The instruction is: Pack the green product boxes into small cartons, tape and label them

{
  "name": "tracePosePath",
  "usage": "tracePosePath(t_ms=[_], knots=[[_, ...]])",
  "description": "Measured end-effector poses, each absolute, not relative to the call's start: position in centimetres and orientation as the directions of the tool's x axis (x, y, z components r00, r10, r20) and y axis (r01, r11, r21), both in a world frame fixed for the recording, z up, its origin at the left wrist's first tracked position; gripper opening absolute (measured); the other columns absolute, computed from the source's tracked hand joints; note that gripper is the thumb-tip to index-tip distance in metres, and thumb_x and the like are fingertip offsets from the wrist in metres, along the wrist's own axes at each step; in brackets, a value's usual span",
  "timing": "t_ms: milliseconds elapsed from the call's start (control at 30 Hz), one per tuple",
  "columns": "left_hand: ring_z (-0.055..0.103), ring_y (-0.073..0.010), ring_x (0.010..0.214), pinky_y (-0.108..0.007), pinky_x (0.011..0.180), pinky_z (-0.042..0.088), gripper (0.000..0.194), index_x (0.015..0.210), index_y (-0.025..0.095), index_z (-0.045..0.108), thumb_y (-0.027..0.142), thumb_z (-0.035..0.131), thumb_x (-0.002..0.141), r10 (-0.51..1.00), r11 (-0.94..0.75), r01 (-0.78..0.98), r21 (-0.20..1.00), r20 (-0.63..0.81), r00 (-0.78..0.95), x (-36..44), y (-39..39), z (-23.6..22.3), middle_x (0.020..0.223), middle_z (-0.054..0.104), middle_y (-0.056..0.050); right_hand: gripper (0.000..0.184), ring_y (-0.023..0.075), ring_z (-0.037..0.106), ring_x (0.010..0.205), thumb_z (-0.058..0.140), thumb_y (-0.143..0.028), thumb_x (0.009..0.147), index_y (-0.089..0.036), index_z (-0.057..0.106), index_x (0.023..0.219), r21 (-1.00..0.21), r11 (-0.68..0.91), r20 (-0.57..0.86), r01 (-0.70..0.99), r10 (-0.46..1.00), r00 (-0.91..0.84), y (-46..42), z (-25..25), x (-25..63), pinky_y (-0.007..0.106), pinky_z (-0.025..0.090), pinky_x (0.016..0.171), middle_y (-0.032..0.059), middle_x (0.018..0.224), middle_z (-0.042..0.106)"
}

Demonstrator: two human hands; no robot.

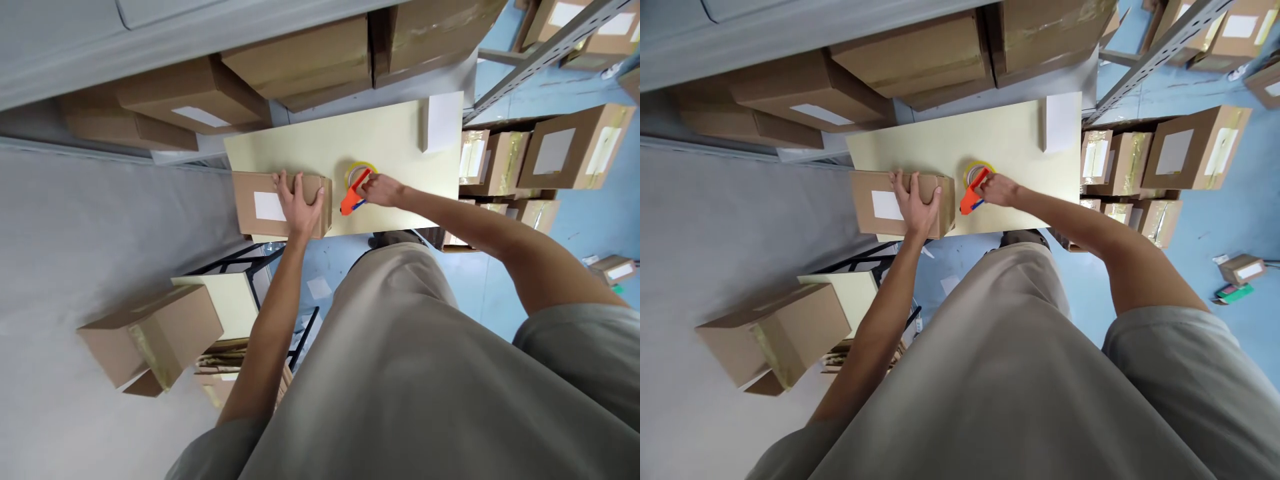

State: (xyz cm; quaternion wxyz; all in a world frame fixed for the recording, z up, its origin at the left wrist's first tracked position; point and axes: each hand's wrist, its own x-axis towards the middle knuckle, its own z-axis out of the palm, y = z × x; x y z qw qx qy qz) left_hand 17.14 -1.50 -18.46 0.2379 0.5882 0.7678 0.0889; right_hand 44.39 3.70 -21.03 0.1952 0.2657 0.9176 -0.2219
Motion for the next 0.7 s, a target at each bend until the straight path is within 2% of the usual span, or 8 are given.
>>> tracePosePath(t_ms=[233,367,533,633,700], knots=[[-0.004,-0.0388,0.181,-0.065,0.145,0.01,0.086,0.168,0.02,0.056,0.061,0.077,0.095,0.936,0.291,0.847,0.444,-0.317,-0.155,17.6,-1.7,-17.6,0.189,0.024,-0.019,0.055,0.0336,0.076,0.121,0.043,-0.028,0.109,-0.001,0.057,0.154,-0.168,0.731,-0.489,0.662,0.521,-0.7,11.2,-22.4,47.1,0.051,0.047,0.116,0.0208,0.124,0.082],[-0.004,-0.0388,0.181,-0.065,0.144,0.01,0.087,0.168,0.02,0.056,0.062,0.077,0.095,0.929,0.296,0.854,0.427,-0.338,-0.153,17.6,-1.6,-17.4,0.189,0.023,-0.02,0.055,0.0343,0.076,0.119,0.043,-0.033,0.112,0.001,0.057,0.154,-0.205,0.708,-0.516,0.676,0.509,-0.689,12.9,-22.4,45.3,0.051,0.048,0.114,0.0216,0.123,0.082],[-0.004,-0.0402,0.181,-0.067,0.144,0.011,0.086,0.167,0.019,0.056,0.06,0.078,0.095,0.919,0.312,0.859,0.405,-0.359,-0.165,17.3,-1.6,-18.0,0.189,0.022,-0.022,0.067,0.0377,0.075,0.124,0.053,-0.038,0.11,0.005,0.05,0.161,-0.258,0.715,-0.584,0.649,0.42,-0.695,13.7,-21.5,42.6,0.051,0.046,0.117,0.0286,0.134,0.079],[-0.002,-0.039,0.181,-0.067,0.144,0.01,0.082,0.165,0.021,0.059,0.058,0.08,0.095,0.918,0.312,0.873,0.376,-0.357,-0.175,17.1,-1.7,-18.4,0.189,0.025,-0.021,0.061,0.0362,0.073,0.125,0.058,-0.038,0.107,0.001,0.058,0.153,-0.294,0.669,-0.587,0.683,0.437,-0.681,13.6,-20.5,41.7,0.048,0.049,0.115,0.0254,0.129,0.081],[-0.003,-0.0389,0.181,-0.067,0.144,0.01,0.081,0.164,0.022,0.06,0.057,0.08,0.095,0.913,0.319,0.873,0.369,-0.368,-0.178,17.0,-1.8,-18.6,0.189,0.024,-0.021,0.054,0.0368,0.073,0.124,0.055,-0.039,0.109,0.001,0.063,0.145,-0.296,0.622,-0.595,0.725,0.474,-0.649,13.5,-19.8,41.0,0.048,0.051,0.113,0.0264,0.128,0.081]])
